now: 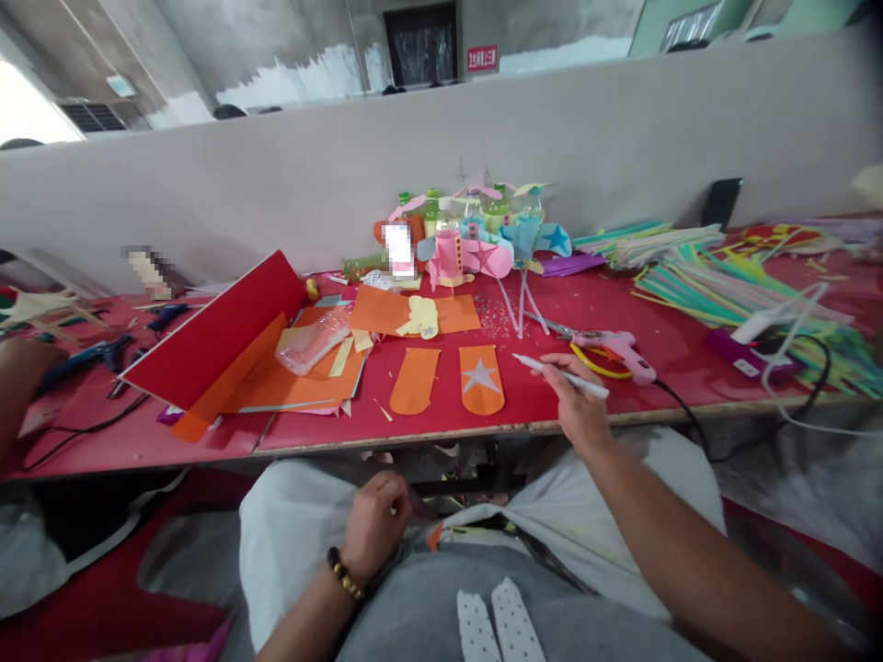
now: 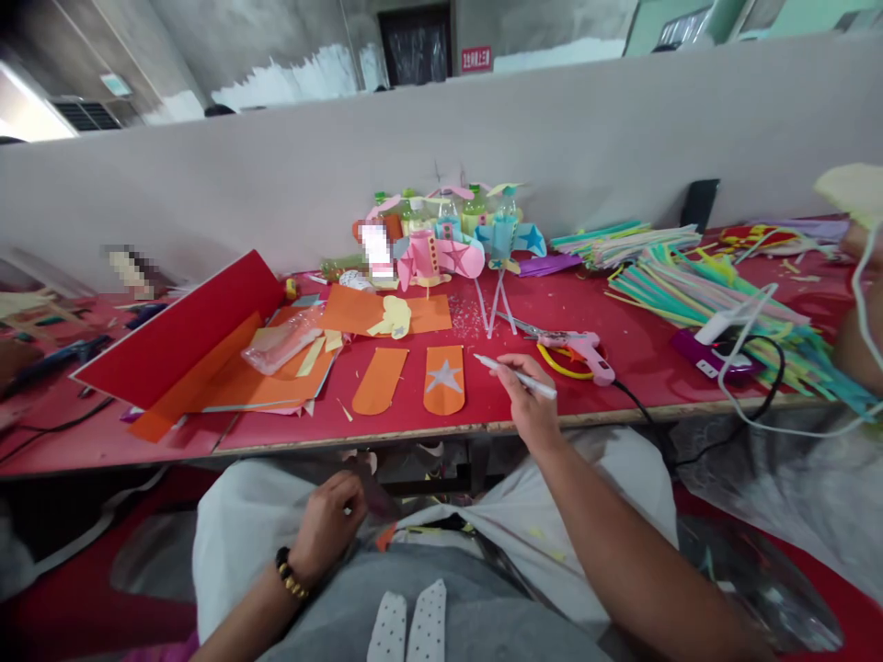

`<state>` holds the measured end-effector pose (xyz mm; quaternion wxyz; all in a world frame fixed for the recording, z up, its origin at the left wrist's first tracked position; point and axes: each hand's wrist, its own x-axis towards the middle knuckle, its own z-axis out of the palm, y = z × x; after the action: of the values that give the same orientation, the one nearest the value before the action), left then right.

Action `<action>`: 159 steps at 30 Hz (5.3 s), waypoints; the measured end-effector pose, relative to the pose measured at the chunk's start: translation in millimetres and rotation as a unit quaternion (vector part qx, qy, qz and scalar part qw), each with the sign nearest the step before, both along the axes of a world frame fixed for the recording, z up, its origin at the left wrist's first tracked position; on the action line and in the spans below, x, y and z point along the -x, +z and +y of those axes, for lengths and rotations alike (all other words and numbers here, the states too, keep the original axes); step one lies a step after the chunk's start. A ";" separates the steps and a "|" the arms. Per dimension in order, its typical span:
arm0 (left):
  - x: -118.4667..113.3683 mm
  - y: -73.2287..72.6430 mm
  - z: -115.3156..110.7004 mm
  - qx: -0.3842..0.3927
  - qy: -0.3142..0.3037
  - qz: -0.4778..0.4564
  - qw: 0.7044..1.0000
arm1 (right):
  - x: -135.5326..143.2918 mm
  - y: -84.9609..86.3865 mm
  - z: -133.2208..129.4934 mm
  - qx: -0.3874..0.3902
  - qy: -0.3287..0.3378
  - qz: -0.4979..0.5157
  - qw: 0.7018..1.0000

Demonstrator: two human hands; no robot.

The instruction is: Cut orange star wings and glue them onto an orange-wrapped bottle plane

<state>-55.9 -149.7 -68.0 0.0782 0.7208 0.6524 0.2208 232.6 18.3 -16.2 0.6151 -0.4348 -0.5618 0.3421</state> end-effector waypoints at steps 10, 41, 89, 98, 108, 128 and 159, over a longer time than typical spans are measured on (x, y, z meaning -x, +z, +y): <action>1.2 -11.9 19.5 0.207 0.027 -0.007 0.978 | 2.4 -2.4 4.6 0.002 -0.001 -0.015 1.000; 3.4 -8.1 15.5 0.237 -0.019 0.045 0.970 | 22.0 4.2 30.9 0.045 0.171 -0.110 0.978; 2.3 -9.9 15.4 0.248 0.000 0.071 0.966 | 14.4 -6.8 -8.8 -0.132 0.001 -0.302 0.944; 3.1 -11.2 14.1 0.227 -0.001 0.057 0.972 | 10.9 -19.3 -27.7 -0.222 -0.008 -0.410 0.885; 3.6 -12.4 14.4 0.207 -0.009 0.035 0.978 | 8.2 -26.0 -34.8 -0.245 -0.007 -0.458 0.854; -7.5 50.4 44.3 -0.116 0.002 0.096 0.989 | 17.7 -18.8 -35.0 -0.211 -0.020 -0.505 0.837; -47.2 93.2 51.6 -0.406 -0.116 -0.031 0.906 | 15.4 3.0 -66.8 -0.050 0.092 -0.051 0.993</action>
<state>-8.8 -98.0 25.2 -0.1754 0.7538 0.4153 0.4781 217.2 -48.5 -13.3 0.5726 -0.3674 -0.6461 0.3461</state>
